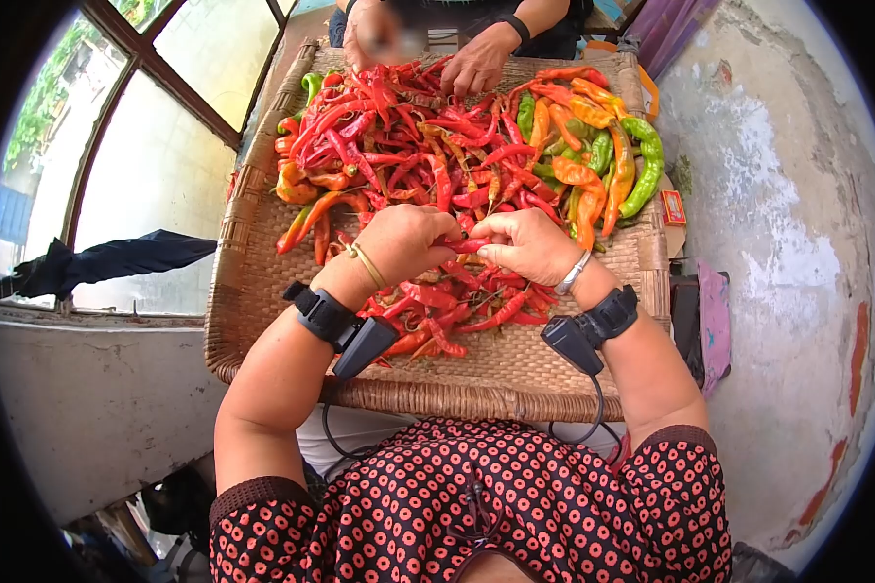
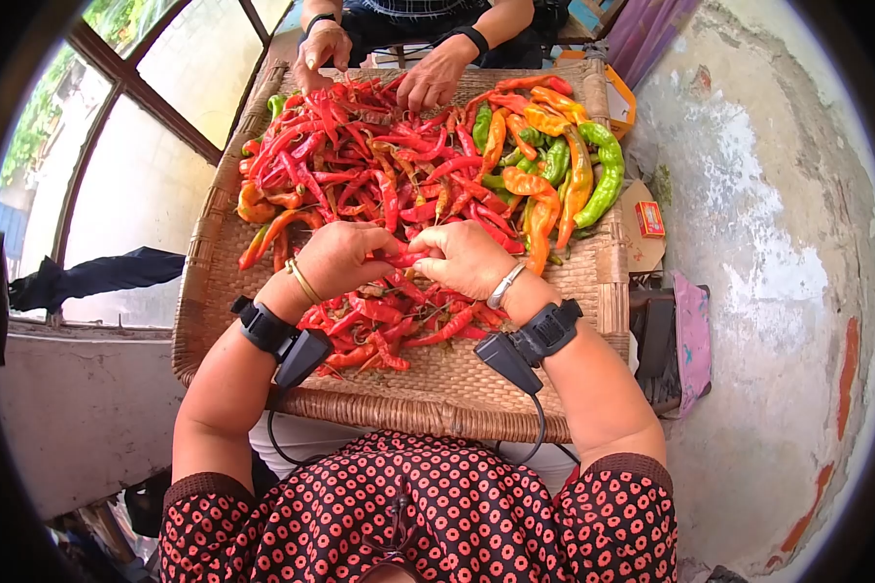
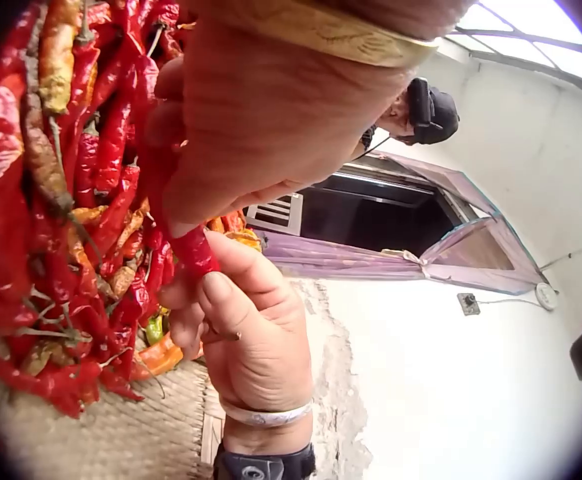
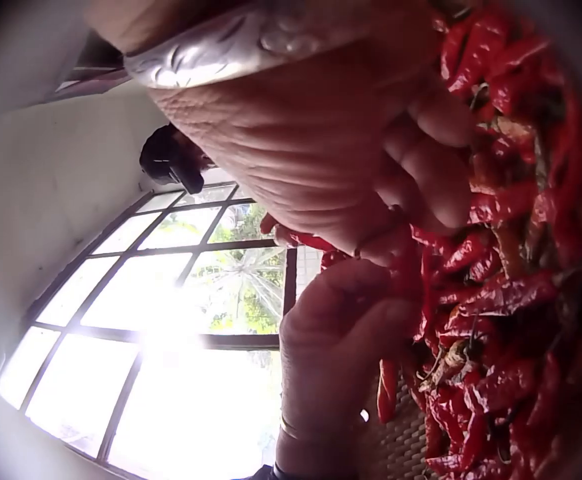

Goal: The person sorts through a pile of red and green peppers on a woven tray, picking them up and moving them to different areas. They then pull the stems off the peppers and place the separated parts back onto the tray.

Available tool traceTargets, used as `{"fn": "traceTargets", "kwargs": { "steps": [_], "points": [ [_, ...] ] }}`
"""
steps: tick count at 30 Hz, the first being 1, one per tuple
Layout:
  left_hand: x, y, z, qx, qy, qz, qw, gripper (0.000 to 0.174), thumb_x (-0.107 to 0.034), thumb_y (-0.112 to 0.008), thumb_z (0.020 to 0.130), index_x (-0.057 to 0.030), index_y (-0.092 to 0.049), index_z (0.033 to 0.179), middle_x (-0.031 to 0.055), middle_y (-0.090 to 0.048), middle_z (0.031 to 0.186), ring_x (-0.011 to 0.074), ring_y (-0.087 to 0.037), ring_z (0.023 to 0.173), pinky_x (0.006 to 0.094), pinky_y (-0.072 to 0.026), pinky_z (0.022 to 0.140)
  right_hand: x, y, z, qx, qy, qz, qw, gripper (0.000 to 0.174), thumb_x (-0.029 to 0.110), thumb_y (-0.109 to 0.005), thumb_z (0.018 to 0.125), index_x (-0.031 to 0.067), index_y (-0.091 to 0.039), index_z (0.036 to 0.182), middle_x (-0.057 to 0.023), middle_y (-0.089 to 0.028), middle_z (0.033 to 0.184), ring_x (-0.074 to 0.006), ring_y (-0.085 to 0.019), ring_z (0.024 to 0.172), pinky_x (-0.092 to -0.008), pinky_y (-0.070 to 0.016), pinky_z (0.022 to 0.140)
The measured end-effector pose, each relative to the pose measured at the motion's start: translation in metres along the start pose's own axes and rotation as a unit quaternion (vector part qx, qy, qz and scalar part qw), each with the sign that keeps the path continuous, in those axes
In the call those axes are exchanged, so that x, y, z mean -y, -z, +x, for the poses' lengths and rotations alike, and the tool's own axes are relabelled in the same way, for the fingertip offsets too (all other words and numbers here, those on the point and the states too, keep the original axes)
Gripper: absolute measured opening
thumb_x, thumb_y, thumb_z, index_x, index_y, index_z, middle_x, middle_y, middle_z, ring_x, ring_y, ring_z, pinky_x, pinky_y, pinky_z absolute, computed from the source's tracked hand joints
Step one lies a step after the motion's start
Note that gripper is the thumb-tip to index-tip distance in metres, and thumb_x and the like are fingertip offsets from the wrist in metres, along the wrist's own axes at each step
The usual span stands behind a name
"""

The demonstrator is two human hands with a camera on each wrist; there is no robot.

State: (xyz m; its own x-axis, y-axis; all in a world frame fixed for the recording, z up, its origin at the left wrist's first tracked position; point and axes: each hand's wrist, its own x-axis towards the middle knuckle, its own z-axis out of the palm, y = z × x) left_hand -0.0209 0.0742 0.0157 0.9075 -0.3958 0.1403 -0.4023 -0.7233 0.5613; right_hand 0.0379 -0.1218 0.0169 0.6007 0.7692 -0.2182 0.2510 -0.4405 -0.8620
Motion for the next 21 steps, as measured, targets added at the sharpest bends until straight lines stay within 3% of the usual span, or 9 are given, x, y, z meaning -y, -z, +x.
{"fn": "traceTargets", "kwargs": {
  "steps": [2, 4, 6, 9, 11, 14, 16, 18, 21],
  "points": [
    [0.001, 0.000, 0.000, -0.038, -0.025, -0.007, 0.999, 0.020, -0.012, -0.064, 0.066, -0.0065, -0.059, 0.085, 0.0103, -0.059, 0.077, 0.0262, -0.058, 0.073, 0.0332, -0.0469, 0.063, -0.002, 0.003, 0.001, -0.030, 0.032, -0.079, 0.996, 0.021, 0.016, -0.060, 0.076, -0.0001, -0.061, 0.089, -0.0044, -0.062, 0.068, -0.0093, -0.057, 0.057, -0.0227, -0.0462, 0.053],
    [0.006, 0.001, 0.001, -0.127, 0.049, -0.006, 0.991, 0.021, -0.013, -0.064, 0.067, -0.0058, -0.059, 0.087, 0.0112, -0.059, 0.078, 0.0271, -0.058, 0.074, 0.0338, -0.0469, 0.064, 0.000, 0.012, -0.002, -0.035, -0.089, 0.051, 0.994, 0.017, 0.013, -0.059, 0.075, -0.0004, -0.062, 0.085, -0.0045, -0.061, 0.066, -0.0086, -0.056, 0.053, -0.0219, -0.0453, 0.049],
    [0.012, 0.003, 0.000, -0.125, 0.079, 0.023, 0.989, 0.019, -0.015, -0.063, 0.070, -0.0061, -0.059, 0.086, 0.0110, -0.059, 0.079, 0.0272, -0.058, 0.073, 0.0344, -0.0467, 0.064, -0.003, 0.025, -0.002, -0.073, -0.061, 0.142, 0.985, 0.015, 0.011, -0.057, 0.076, 0.0001, -0.062, 0.084, -0.0030, -0.059, 0.063, -0.0069, -0.054, 0.050, -0.0198, -0.0429, 0.045],
    [0.017, 0.000, -0.001, -0.006, 0.111, 0.092, 0.990, 0.019, -0.018, -0.058, 0.073, -0.0084, -0.060, 0.088, 0.0102, -0.059, 0.082, 0.0272, -0.058, 0.075, 0.0366, -0.0464, 0.064, -0.003, 0.045, -0.005, -0.136, -0.073, 0.161, 0.975, 0.024, 0.015, -0.055, 0.080, -0.0002, -0.056, 0.099, -0.0033, -0.058, 0.065, -0.0066, -0.053, 0.049, -0.0186, -0.0414, 0.042],
    [0.020, -0.008, -0.004, 0.028, 0.074, 0.098, 0.992, 0.020, -0.018, -0.059, 0.072, -0.0088, -0.059, 0.090, 0.0098, -0.059, 0.082, 0.0275, -0.058, 0.076, 0.0369, -0.0465, 0.065, -0.009, 0.046, -0.004, -0.255, -0.013, 0.366, 0.895, 0.038, 0.020, -0.052, 0.083, 0.0003, -0.045, 0.114, -0.0043, -0.058, 0.069, -0.0065, -0.053, 0.049, -0.0173, -0.0400, 0.041],
    [0.023, -0.015, -0.004, 0.091, 0.036, 0.102, 0.990, 0.023, -0.017, -0.059, 0.070, -0.0096, -0.059, 0.092, 0.0093, -0.059, 0.083, 0.0277, -0.057, 0.078, 0.0371, -0.0466, 0.067, -0.010, 0.042, -0.004, -0.272, -0.053, 0.298, 0.914, 0.045, 0.023, -0.050, 0.085, 0.0009, -0.036, 0.121, -0.0055, -0.058, 0.072, -0.0068, -0.052, 0.049, -0.0165, -0.0398, 0.040],
    [0.023, -0.018, -0.004, 0.145, 0.036, 0.098, 0.984, 0.025, -0.017, -0.061, 0.068, -0.0104, -0.059, 0.093, 0.0091, -0.058, 0.085, 0.0273, -0.057, 0.081, 0.0369, -0.0465, 0.070, -0.011, 0.034, -0.003, -0.217, -0.053, 0.166, 0.961, 0.034, 0.021, -0.054, 0.082, 0.0006, -0.051, 0.109, -0.0053, -0.059, 0.070, -0.0077, -0.053, 0.050, -0.0191, -0.0413, 0.044],
    [0.021, -0.019, -0.004, 0.160, 0.030, 0.094, 0.982, 0.026, -0.016, -0.061, 0.067, -0.0106, -0.060, 0.093, 0.0091, -0.058, 0.086, 0.0272, -0.057, 0.081, 0.0369, -0.0464, 0.070, -0.019, 0.024, -0.001, -0.063, -0.031, 0.093, 0.993, 0.025, 0.020, -0.059, 0.078, 0.0013, -0.059, 0.094, -0.0056, -0.060, 0.070, -0.0095, -0.055, 0.055, -0.0230, -0.0445, 0.051],
    [0.022, -0.023, -0.005, 0.168, 0.027, 0.100, 0.980, 0.027, -0.016, -0.061, 0.067, -0.0110, -0.060, 0.093, 0.0090, -0.057, 0.084, 0.0272, -0.056, 0.080, 0.0370, -0.0463, 0.070, -0.016, 0.010, -0.004, 0.056, 0.055, -0.116, 0.990, 0.024, 0.014, -0.063, 0.070, 0.0019, -0.059, 0.091, -0.0056, -0.060, 0.069, -0.0139, -0.057, 0.063, -0.0276, -0.0452, 0.060]
  ]
}}
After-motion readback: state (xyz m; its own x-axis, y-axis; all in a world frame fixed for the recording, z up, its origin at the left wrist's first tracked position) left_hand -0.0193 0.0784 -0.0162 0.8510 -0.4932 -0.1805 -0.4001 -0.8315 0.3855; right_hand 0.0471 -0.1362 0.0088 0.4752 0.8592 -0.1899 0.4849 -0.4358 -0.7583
